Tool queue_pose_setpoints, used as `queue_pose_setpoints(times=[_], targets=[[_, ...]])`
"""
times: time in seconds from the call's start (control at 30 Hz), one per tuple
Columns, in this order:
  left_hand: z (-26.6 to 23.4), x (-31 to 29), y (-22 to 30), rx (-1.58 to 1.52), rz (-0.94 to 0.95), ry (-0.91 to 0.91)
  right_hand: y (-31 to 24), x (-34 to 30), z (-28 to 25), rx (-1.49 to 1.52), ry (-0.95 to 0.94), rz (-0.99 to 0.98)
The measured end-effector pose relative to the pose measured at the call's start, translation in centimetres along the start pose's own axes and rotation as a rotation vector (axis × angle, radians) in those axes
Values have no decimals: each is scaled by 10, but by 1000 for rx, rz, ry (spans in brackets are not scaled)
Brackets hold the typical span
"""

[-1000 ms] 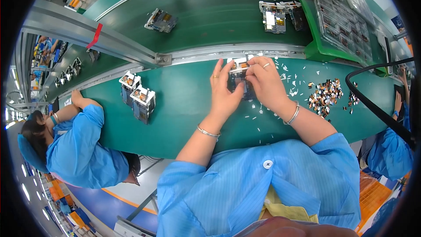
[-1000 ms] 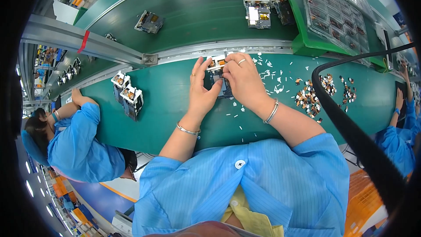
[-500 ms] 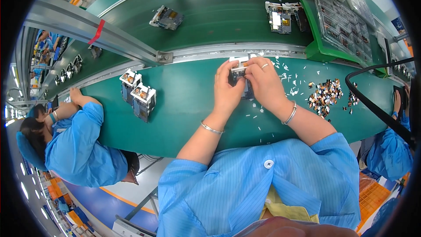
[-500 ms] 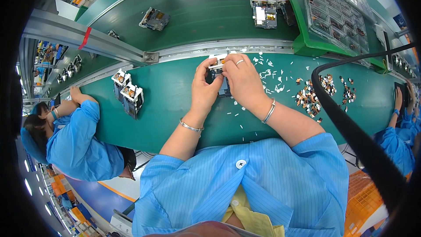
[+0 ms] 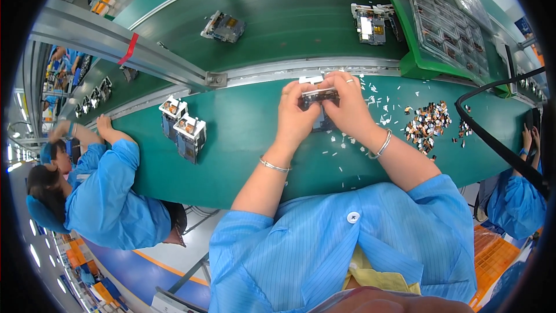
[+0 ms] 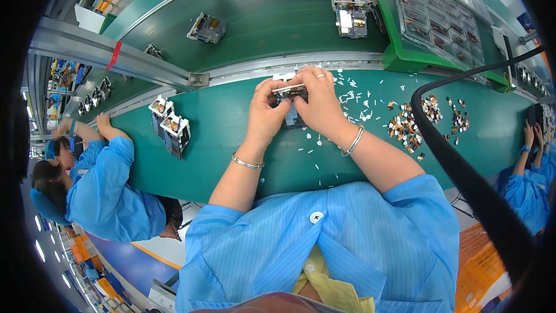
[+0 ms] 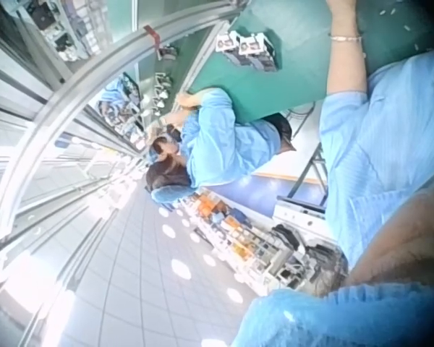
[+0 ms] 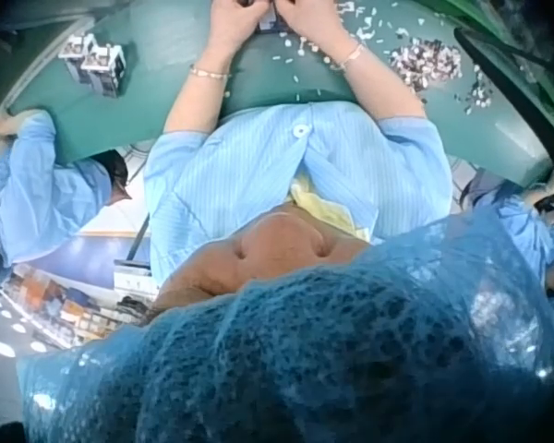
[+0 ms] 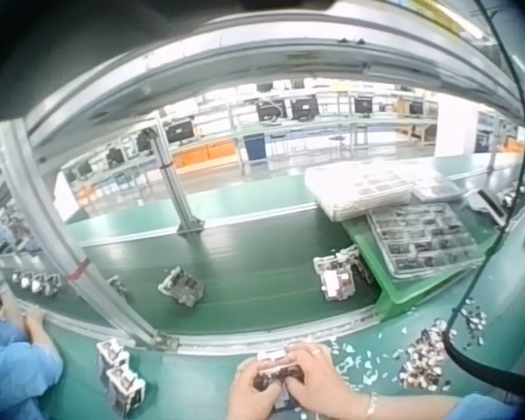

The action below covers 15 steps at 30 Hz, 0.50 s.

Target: The person assembles small electronic components into plastic housings by hand.

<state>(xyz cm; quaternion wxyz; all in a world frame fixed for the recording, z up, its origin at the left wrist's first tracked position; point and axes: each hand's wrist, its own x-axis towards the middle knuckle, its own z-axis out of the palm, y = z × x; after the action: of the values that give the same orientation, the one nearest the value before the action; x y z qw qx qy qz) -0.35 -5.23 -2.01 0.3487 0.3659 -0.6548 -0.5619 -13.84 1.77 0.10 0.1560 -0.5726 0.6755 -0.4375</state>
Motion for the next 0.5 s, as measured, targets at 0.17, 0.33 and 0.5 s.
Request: queue_pose_setpoints(times=[0.17,0.33,0.5], targets=[[-1,1,3,91,28,-1,-3,3,1,-26,-9,20],[-5,-1,-7,-42,50,-64,1,8,4,-19,22,-36],[-13,-10,-5,-251,-37,-18,5,31,-14,-58,-75,18]])
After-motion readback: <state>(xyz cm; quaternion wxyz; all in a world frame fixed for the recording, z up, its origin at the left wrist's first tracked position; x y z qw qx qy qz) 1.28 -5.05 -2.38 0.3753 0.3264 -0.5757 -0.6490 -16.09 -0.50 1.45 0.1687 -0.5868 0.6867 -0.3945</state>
